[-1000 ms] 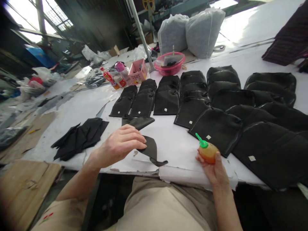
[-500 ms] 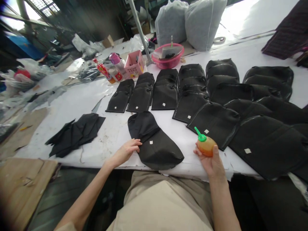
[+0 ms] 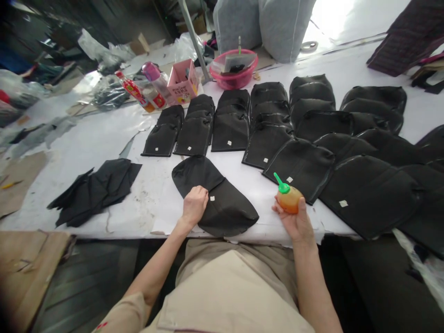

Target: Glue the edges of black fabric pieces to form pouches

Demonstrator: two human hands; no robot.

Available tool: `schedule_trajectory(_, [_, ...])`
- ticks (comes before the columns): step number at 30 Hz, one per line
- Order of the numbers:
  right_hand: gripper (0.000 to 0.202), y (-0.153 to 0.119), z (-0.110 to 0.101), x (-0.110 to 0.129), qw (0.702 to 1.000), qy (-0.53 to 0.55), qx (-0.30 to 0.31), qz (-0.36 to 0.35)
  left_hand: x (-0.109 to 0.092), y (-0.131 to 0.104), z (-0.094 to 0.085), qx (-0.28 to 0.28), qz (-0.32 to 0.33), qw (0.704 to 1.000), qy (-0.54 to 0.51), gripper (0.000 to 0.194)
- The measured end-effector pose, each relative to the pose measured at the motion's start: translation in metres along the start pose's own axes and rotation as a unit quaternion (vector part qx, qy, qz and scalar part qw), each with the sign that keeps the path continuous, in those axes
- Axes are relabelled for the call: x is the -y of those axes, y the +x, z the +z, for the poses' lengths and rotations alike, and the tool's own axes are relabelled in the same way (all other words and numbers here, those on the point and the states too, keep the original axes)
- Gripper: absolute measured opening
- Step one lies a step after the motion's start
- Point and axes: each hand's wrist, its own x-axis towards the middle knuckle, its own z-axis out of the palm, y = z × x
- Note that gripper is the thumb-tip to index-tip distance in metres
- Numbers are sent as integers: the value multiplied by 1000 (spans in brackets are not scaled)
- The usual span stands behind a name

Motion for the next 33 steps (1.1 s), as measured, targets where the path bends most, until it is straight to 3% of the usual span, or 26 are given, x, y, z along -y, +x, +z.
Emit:
schedule_trajectory(3, [61, 0, 0, 0, 1000, 4, 4, 1, 1, -4, -16, -49, -5, 996, -70, 15])
schedule_trajectory(8, [65, -1, 0, 0, 1000, 9, 5, 12, -4, -8, -77, -119, -32, 944, -305, 7])
schedule_trajectory(11, [64, -1, 1, 1, 1000, 12, 6, 9, -7, 12, -99, -65, -55, 889, -449, 9])
schedule_trajectory(13, [64, -2, 1, 1, 1000, 8, 10, 5, -8, 35, -94, 29, -37, 856, -515, 17])
schedule_trajectory(16, [63, -2, 1, 0, 1000, 2, 11, 1, -4, 72, -61, 161, -11, 820, -549, 31])
schedule_trajectory(19, [65, -1, -1, -1, 1000, 4, 10, -3, 3, 100, -26, 228, -40, 797, -557, 41])
schedule_trajectory(21, [65, 0, -2, -2, 1000, 3, 10, -3, 9, 109, -14, 246, -65, 787, -562, 43])
schedule_trajectory(26, [62, 1, -2, -1, 1000, -2, 2, 0, 13, 106, -24, 286, -83, 756, -583, 45])
schedule_trajectory(31, [64, -3, 3, 2, 1000, 8, 2, -5, -5, 92, -45, 341, -82, 659, -665, 49])
schedule_trajectory(33, [64, -5, 6, 3, 1000, 12, 2, -10, -9, 94, -43, 361, -60, 662, -654, 47])
